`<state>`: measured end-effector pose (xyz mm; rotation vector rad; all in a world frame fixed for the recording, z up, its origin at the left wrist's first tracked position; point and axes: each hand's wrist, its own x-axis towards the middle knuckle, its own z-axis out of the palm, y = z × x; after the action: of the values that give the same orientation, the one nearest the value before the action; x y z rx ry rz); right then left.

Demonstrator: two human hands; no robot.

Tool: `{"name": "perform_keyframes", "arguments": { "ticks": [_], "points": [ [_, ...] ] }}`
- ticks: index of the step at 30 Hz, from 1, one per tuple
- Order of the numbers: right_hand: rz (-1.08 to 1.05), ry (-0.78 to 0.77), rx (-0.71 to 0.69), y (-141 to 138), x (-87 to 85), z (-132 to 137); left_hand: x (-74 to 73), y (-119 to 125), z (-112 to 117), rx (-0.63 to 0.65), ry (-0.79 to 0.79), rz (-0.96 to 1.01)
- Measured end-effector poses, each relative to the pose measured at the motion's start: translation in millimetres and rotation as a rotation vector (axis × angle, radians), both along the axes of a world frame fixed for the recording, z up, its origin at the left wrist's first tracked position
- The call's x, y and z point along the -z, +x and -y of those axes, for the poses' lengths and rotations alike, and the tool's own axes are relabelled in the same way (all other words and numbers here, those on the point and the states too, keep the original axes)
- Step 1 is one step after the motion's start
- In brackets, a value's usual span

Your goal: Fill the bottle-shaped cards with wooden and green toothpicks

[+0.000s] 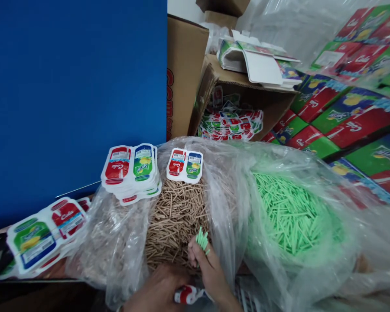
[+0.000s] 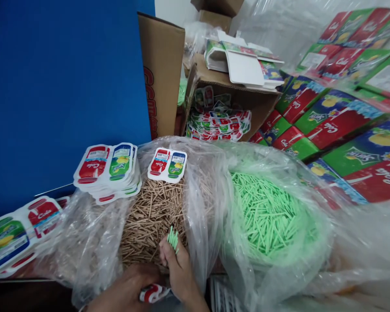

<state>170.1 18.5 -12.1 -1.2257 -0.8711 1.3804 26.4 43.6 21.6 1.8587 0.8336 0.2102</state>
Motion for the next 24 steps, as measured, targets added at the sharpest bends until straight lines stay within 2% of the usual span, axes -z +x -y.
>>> {"name": "perform_keyframes", "arguments": {
  "ticks": [2, 4, 7, 10, 13, 20, 24],
  "points": [
    [0.147, 0.054, -0.012, 5.8, 6.9, 4.5, 1.5, -5.2, -3.3, 0.057, 0.035, -0.039],
    [0.246, 0.089, -0.029, 11.1, 13.8, 9.0, 4.6, -11.4, -6.8, 0.012, 0.040, -0.046],
    [0.308, 0.123, -0.058, 16.9, 20.1, 13.9, 10.9, -18.7, -11.5, -0.275, -0.042, 0.002],
    [0.315, 0.138, -0.065, 20.0, 22.2, 15.8, 15.0, -18.6, -15.1, -0.641, -0.301, 0.109],
    [0.307, 0.150, -0.044, 21.4, 21.2, 15.7, 16.6, -11.9, -17.8, -0.842, -0.493, 0.229],
    [0.292, 0.128, -0.044, 22.7, 20.2, 18.2, 27.0, 0.6, -20.0, -0.904, -0.424, 0.273],
    [0.296, 0.137, -0.052, 23.7, 24.2, 20.7, 25.4, 2.4, -21.7, -0.886, -0.443, 0.279]
  ]
}}
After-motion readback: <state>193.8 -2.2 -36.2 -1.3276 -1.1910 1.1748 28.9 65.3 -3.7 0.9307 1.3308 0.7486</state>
